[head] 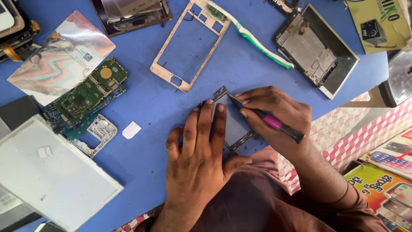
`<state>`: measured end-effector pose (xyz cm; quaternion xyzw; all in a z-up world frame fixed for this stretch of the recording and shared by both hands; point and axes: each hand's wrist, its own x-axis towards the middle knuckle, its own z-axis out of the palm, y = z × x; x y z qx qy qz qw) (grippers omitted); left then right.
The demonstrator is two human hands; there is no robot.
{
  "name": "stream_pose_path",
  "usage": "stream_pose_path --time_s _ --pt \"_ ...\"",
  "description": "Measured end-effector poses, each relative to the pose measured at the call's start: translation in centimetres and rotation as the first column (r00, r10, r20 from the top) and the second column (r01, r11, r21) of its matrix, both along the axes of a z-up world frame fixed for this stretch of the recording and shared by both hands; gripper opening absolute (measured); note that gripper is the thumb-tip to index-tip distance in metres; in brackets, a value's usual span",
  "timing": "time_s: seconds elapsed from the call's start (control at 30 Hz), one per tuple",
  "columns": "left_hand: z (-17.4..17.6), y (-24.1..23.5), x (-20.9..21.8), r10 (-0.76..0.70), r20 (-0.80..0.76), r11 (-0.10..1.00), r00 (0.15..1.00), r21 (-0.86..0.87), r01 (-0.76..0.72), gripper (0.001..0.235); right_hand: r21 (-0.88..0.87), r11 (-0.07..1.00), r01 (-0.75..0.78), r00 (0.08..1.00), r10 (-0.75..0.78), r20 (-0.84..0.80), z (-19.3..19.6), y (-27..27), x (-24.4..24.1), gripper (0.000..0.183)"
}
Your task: The person uses a small screwdriver to pry and scrape along the edges of a smartphone screen assembly. They repeatedly lift and scrape the bezel area while holding the screen steady with the other hand.
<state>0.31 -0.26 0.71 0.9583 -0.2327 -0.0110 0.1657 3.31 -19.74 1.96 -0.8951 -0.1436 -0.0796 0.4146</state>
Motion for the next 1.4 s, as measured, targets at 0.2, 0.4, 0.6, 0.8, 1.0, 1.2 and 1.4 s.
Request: stream_pose_path --time_s 0.2,0.4,0.6,0.8,1.0,1.2,1.4 --pt "0.0 0.1 0.2 -0.003 -0.006 1.0 1.0 0.013 0.003 0.083 0.029 0.998 -0.064 0.998 0.064 0.03 -0.3 -0.2 0.7 0.028" --pt "0.2 0.4 0.4 -0.001 -0.019 0.999 1.0 -0.039 0.0 0.073 -0.026 0.993 -0.116 0.993 0.116 0.012 -0.4 -0.2 1.3 0.041" --pt "-0.1 0.5 0.6 0.009 -0.007 0.998 1.0 -0.057 -0.009 0.071 0.012 0.992 -0.124 0.992 0.124 -0.021 -0.9 0.1 1.8 0.037" --pt "-0.3 0.5 0.8 -0.004 -0.001 0.999 1.0 -0.049 0.004 0.071 -0.032 0.997 -0.07 0.997 0.069 -0.023 -1.2 0.3 1.7 0.022" --pt "-0.3 0.5 0.9 -0.016 0.006 0.999 1.0 -0.046 0.017 0.068 -0.023 0.998 -0.066 0.997 0.065 -0.038 -1.2 0.2 1.9 0.019" --pt "-0.4 0.5 0.9 -0.01 -0.001 0.999 1.0 -0.049 0.01 0.067 -0.031 0.996 -0.078 0.996 0.077 -0.039 -1.1 0.4 2.0 0.019" --pt "-0.3 0.4 0.9 -0.004 0.005 0.999 1.0 -0.045 0.005 0.067 -0.055 0.993 -0.107 0.994 0.105 -0.035 -1.0 0.4 2.1 0.019"
